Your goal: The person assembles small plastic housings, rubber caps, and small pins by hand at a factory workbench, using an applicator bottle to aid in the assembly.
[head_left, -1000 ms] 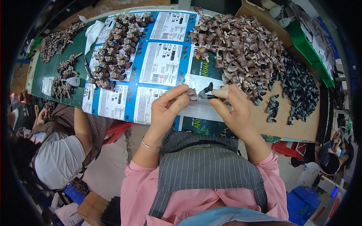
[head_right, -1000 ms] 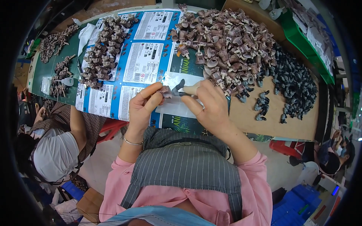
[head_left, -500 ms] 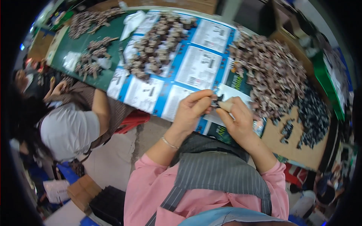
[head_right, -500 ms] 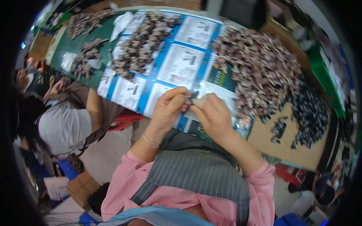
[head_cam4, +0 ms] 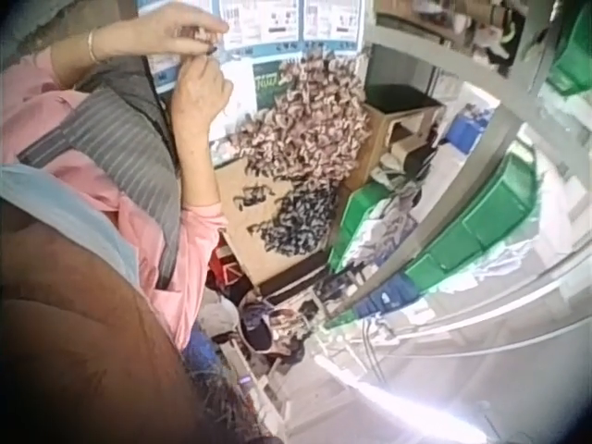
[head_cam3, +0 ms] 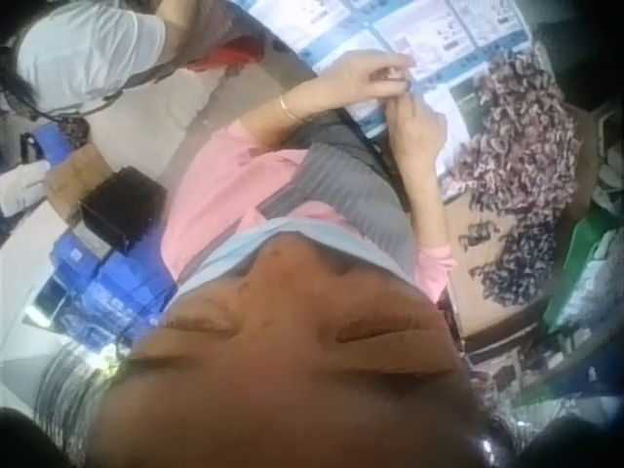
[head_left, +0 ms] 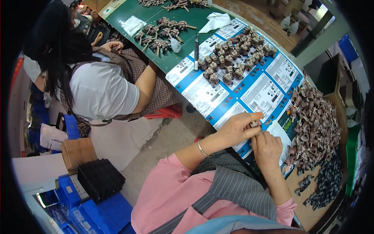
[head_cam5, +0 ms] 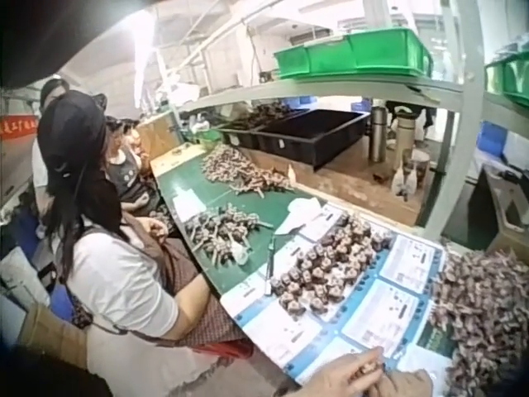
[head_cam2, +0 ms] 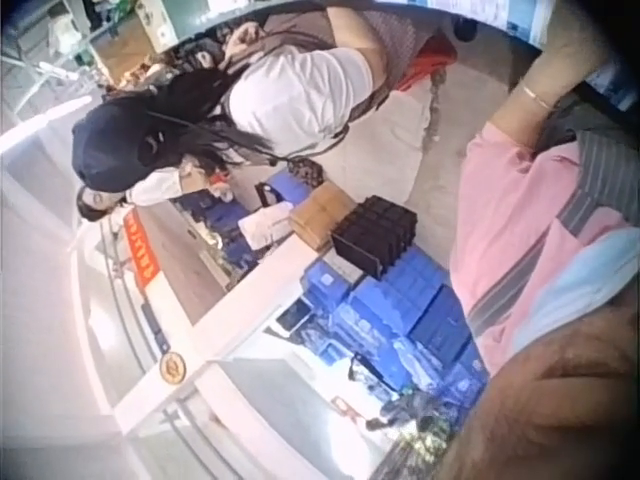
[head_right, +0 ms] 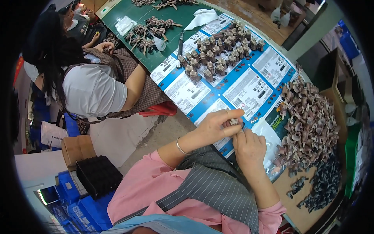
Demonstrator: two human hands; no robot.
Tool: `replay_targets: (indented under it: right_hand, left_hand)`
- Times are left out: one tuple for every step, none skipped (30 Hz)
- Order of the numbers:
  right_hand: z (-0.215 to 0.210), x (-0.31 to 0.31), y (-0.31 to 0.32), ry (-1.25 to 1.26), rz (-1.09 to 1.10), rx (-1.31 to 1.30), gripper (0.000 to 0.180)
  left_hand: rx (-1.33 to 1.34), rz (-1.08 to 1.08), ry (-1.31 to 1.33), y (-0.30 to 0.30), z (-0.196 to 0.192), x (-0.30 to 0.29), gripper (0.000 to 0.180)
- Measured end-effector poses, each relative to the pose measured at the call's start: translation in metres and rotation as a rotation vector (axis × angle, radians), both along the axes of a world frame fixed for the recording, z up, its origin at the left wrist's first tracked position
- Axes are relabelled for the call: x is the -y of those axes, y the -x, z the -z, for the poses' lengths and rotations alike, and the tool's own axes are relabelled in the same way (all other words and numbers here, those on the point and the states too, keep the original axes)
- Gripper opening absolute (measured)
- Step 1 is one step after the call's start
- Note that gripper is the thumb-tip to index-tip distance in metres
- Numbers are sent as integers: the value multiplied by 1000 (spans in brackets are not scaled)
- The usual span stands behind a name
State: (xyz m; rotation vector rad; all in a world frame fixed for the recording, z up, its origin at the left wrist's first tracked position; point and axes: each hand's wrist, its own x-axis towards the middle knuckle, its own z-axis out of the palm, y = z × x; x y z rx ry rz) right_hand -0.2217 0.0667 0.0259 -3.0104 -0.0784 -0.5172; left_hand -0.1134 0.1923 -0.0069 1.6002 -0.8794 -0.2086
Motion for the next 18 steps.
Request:
replay_targets:
  right_hand:
    - [-1, 2, 1, 4, -10, -1, 12]
    - [-4, 3, 3, 11, 11, 14, 11]
    - [-7, 6, 4, 17, 32, 29, 12]
    - [-10, 12, 8, -26, 10, 8, 18]
    - [-14, 15, 4, -25, 6, 4, 18]
    - [-18, 18, -3, -113, -34, 35, 20]
    - [-22, 20, -10, -204, -69, 68, 22]
    - [-25, 21, -19, -325, -131, 69, 25]
    - [-25, 23, -22, -327, -130, 69, 25]
    - [-24, 26, -26, -339, -151, 39, 25]
    - [-23, 28, -29, -351, -173, 8, 24]
    - [-23, 29, -30, -353, -175, 10, 24]
    - [-24, 27, -29, -299, -211, 21, 24]
    - [-24, 27, -28, -246, -247, 31, 24]
    - [-22, 26, -28, -252, -251, 28, 24]
    - [-21, 26, -28, -250, -252, 17, 25]
    - [-20, 26, -28, -248, -253, 5, 26]
    - [-19, 28, -30, -253, -253, 3, 26]
  left_hand:
    - [-1, -10, 4, -2, 2, 1, 38]
    - [79, -62, 13, -4, 4, 2, 38]
    - [159, -113, 21, -5, 6, 2, 37]
    - [170, -102, -7, -7, 8, 2, 37]
    - [166, -105, -6, -9, 8, 1, 37]
    - [213, -17, -89, -10, 6, 0, 37]
    - [263, 77, -173, -11, 4, 0, 38]
    - [263, 80, -175, -11, 5, 1, 38]
    - [234, 119, -145, -10, 10, 2, 38]
    - [209, 154, -114, -12, 15, 3, 39]
    - [211, 153, -116, -10, 18, 4, 39]
    - [248, 90, -88, -5, 21, 4, 36]
    - [281, 26, -63, 0, 23, 3, 33]
    - [278, 14, -110, 2, 24, 2, 34]
    - [275, 11, -116, 2, 25, 2, 34]
    - [263, 16, -140, 2, 24, 2, 34]
    - [251, 21, -164, 2, 23, 1, 34]
    - [248, 21, -169, 1, 24, 1, 34]
